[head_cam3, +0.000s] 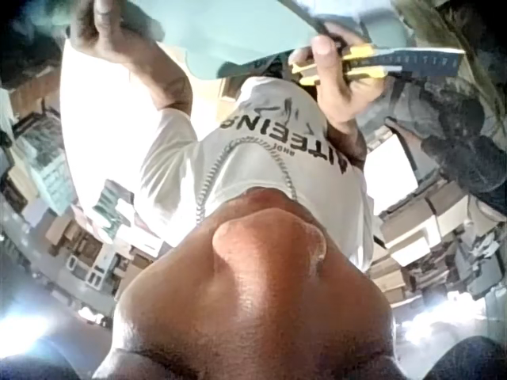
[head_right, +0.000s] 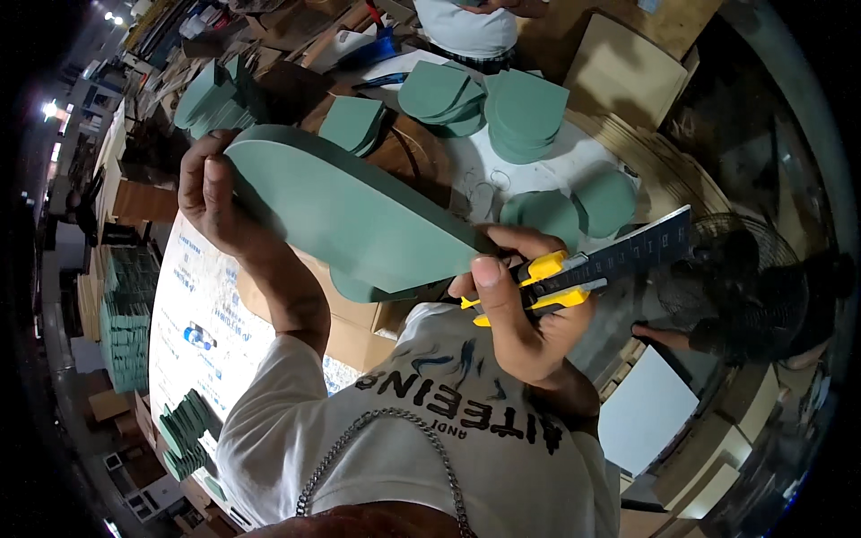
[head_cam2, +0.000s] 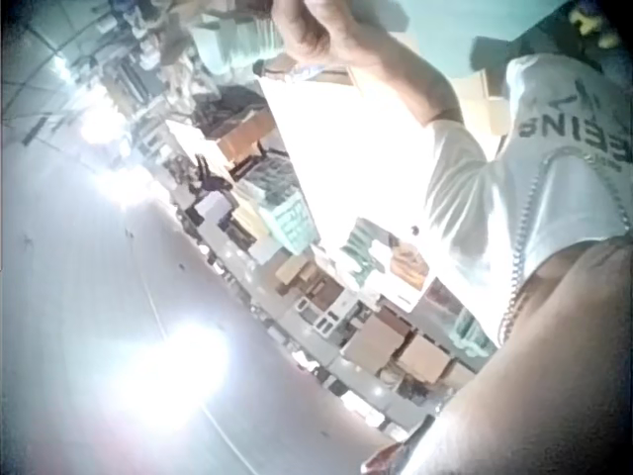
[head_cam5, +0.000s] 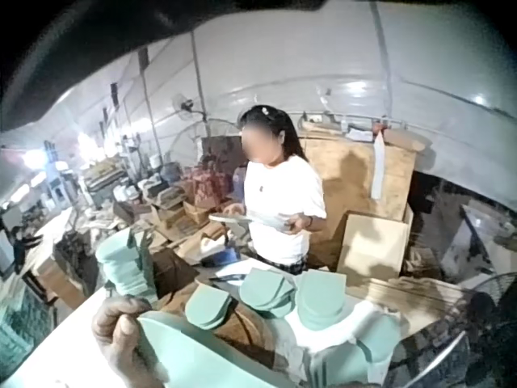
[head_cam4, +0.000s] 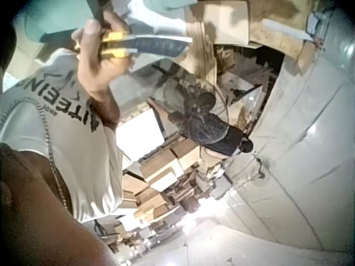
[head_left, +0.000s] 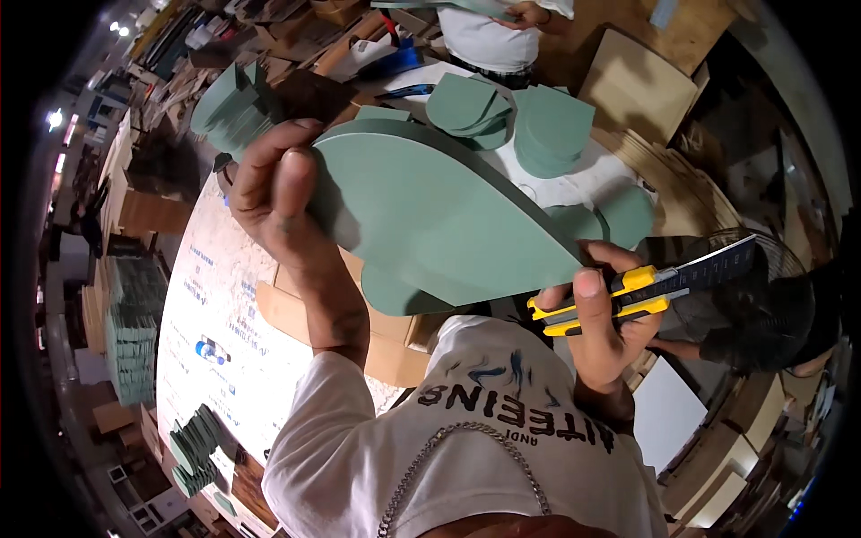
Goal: The person trims the edges of curved green panels using a utility knife.
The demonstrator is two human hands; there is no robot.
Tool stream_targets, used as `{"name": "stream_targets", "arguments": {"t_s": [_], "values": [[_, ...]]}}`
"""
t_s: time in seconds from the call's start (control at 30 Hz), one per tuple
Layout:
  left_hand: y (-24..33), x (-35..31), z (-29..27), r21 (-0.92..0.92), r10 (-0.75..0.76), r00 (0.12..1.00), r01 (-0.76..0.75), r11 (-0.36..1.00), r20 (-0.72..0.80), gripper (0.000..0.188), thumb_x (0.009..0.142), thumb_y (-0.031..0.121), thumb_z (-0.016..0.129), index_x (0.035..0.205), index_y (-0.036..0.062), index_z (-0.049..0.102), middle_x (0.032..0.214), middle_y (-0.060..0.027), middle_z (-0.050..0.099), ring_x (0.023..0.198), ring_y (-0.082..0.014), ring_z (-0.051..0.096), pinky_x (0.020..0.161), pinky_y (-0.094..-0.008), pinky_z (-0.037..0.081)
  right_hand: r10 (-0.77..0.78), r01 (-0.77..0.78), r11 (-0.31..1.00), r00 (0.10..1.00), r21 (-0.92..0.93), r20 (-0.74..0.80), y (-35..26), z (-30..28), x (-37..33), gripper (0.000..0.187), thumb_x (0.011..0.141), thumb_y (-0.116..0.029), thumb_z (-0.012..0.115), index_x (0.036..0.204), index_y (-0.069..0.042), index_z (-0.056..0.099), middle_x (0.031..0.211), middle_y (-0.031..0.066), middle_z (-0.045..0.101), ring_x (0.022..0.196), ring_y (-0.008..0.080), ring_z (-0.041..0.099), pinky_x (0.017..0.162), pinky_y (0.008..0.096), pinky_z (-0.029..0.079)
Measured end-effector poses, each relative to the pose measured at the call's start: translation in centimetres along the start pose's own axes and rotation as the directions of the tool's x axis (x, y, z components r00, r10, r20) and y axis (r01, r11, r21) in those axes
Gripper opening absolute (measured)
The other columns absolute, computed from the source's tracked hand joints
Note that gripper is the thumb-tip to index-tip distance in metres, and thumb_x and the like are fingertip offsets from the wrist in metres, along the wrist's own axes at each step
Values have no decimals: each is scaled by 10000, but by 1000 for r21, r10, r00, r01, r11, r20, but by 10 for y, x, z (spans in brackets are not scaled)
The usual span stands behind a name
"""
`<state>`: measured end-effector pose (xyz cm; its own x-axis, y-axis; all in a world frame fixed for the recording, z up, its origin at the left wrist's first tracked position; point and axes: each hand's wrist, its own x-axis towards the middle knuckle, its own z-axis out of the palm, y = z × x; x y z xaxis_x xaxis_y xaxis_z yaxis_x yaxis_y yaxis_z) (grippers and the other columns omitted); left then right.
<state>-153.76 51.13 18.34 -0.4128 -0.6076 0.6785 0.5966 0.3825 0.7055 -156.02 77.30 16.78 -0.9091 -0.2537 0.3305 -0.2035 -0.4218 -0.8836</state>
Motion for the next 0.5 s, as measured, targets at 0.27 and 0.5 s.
{"name": "stream_targets", "arguments": {"t_s": [0.27,0.5], "values": [[-15,-3,-7,-83,-17,996,10,996,-90,243,853,172,619,979,-32,657,941,-101,654,809,-147,610,760,-252,468,-142,140,987,990,74,25,-1,-1,8,203,906,-13,550,1067,110,533,803,185,656,652,187,668,594,282,546],[-19,-10,-7,-131,-4,998,-4,991,-61,247,872,172,608,1010,-30,642,952,-111,647,822,-157,620,773,-261,481,-168,166,980,986,105,9,-1,-2,10,143,900,53,512,1038,91,513,825,169,624,683,222,683,623,306,571]]}}
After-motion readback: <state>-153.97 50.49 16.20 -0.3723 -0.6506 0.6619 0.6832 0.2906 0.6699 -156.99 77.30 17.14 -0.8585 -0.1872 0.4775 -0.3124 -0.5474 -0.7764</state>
